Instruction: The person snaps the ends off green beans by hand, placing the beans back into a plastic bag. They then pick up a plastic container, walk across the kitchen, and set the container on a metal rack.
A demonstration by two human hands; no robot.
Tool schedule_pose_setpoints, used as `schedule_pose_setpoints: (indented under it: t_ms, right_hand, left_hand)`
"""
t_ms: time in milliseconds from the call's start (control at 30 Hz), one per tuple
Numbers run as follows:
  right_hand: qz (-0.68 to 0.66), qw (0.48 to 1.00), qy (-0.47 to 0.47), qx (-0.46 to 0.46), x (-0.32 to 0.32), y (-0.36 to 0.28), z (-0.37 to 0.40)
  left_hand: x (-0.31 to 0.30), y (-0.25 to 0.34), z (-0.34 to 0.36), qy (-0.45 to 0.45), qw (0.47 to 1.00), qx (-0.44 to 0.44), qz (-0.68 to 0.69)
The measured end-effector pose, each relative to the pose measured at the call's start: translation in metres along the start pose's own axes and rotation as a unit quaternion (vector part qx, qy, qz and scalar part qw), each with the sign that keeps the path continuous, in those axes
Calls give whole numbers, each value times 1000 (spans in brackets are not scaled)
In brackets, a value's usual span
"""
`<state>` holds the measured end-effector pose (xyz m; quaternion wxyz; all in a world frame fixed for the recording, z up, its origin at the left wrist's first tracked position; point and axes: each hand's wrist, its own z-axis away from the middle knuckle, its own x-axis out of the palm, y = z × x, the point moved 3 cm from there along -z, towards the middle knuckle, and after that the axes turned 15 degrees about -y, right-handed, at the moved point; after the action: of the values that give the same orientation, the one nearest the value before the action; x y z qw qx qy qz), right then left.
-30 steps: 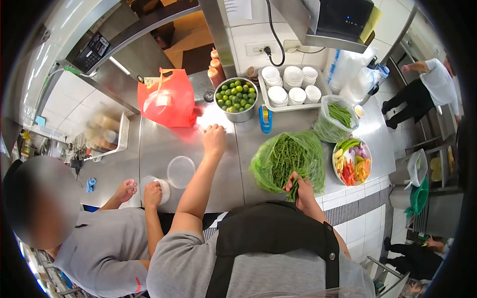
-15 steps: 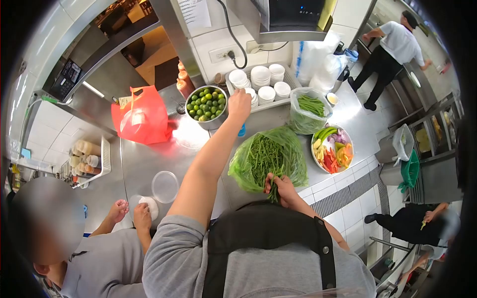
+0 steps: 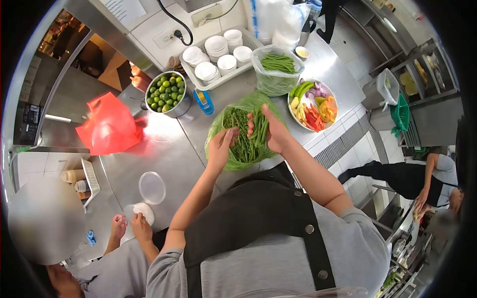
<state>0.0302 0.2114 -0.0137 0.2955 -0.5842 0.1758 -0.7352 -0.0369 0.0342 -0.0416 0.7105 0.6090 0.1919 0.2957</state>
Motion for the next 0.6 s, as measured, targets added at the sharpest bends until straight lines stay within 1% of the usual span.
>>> schedule_pose_setpoints:
  t_ms: [67,100,200,233,300,333,367,400,433,467,500,600]
  right_hand:
    - [95,995,-27,-3,5,-7,-7]
    - [83,996,-25,3,5,-9,-8]
    - [42,998,-35,8,15,-40,-14]
    - [102,995,-9,-20,27,-64,-14]
    - [191,975,27,-108,26,-111,-25]
    - [314,932,34,-176,20,-137,-32]
    - [430,870,40,-240,15,-162,-39]
    - [564,784,32,-258,14,-180,-46]
    - [683,679,24,-269,12,-195,-52]
    - [784,556,18,-274,8,-207,-59]
    - [845,500,28,-187,-15,-209,-75]
    - [901,433,36,11,-59,-197,-100]
  left_hand:
    - [6,-16,21,12,1000,-7,19]
    - [9,-22,28,17,999,-9,29]
    - [12,-26,42,-9,999,-31,35]
    - [11,-24,43,-5,1000,-17,24]
    - [6,-15,44,4,1000,15,3]
    - [2,-15,41,10,1000,16,-8]
    - [-3,-18,38,18,999,17,-20]
    - [-6,-18,35,25,999,18,-32]
    - [-7,-15,33,31,999,18,-38]
    - [-6,-13,30,36,998,17,-43]
    - [-4,-12,28,40,998,15,-48]
    - [9,-11,25,32,998,41,-47]
